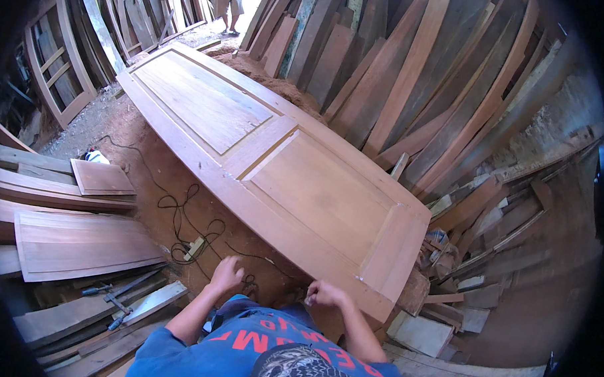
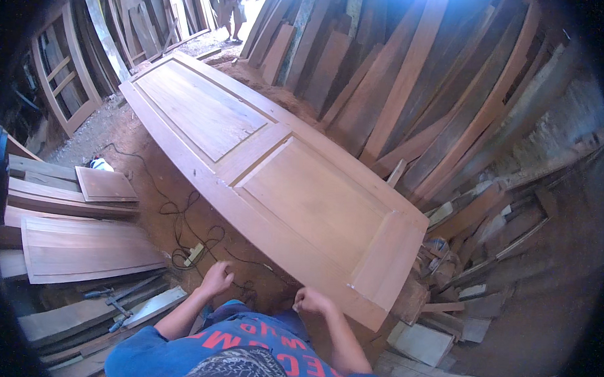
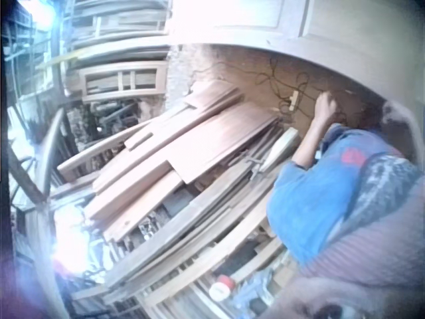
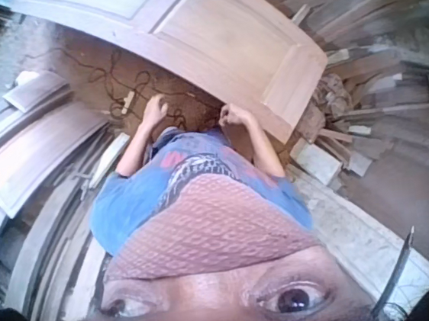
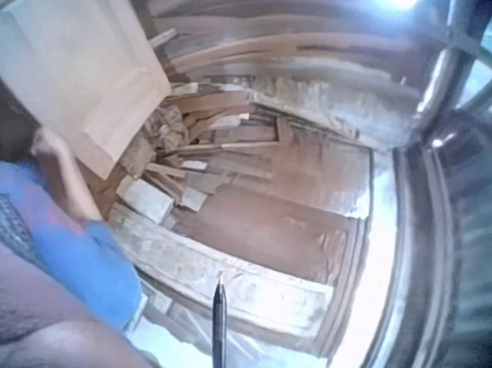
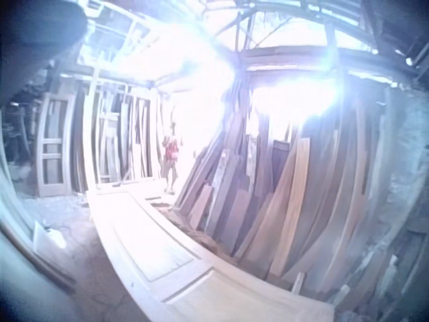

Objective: The person assembles a wooden door by applying glue to the frame and using a hammer to secure the panels. They then use a power sander to smooth the surface of the door.

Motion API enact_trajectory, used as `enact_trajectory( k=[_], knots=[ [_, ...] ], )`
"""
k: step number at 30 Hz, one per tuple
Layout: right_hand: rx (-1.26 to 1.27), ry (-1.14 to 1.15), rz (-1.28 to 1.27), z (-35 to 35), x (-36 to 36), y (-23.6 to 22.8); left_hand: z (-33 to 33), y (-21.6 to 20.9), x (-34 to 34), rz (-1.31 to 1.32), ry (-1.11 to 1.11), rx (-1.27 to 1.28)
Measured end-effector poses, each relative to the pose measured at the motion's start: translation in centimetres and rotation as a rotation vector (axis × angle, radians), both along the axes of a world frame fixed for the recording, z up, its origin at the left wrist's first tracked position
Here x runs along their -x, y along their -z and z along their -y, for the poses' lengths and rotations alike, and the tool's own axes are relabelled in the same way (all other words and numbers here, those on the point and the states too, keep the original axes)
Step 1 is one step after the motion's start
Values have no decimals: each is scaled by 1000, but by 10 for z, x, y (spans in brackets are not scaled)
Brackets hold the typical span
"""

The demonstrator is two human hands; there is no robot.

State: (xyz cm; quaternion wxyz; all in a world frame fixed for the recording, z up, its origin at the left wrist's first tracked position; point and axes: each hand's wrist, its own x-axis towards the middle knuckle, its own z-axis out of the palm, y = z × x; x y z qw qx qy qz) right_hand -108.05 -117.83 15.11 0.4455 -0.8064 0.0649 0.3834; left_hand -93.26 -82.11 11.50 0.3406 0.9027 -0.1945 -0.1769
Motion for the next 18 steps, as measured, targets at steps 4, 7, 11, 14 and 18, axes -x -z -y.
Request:
enact_trajectory(
  k=[4,7,11,14,18],
  knots=[
    [-263,859,430,-24,-88,-94,-132,59,58,-525,-9,-428],
    [-403,1118,726,-49,-124,-149,-191,124,105,-882,-265,-326],
    [-65,664,652,-50,-99,-91,-182,104,117,-997,-425,-151],
    [77,570,394,-92,-49,-52,-185,131,109,-885,-226,-84],
    [-123,590,278,-131,2,-17,-165,123,71,-475,-124,-146]
  ],
)
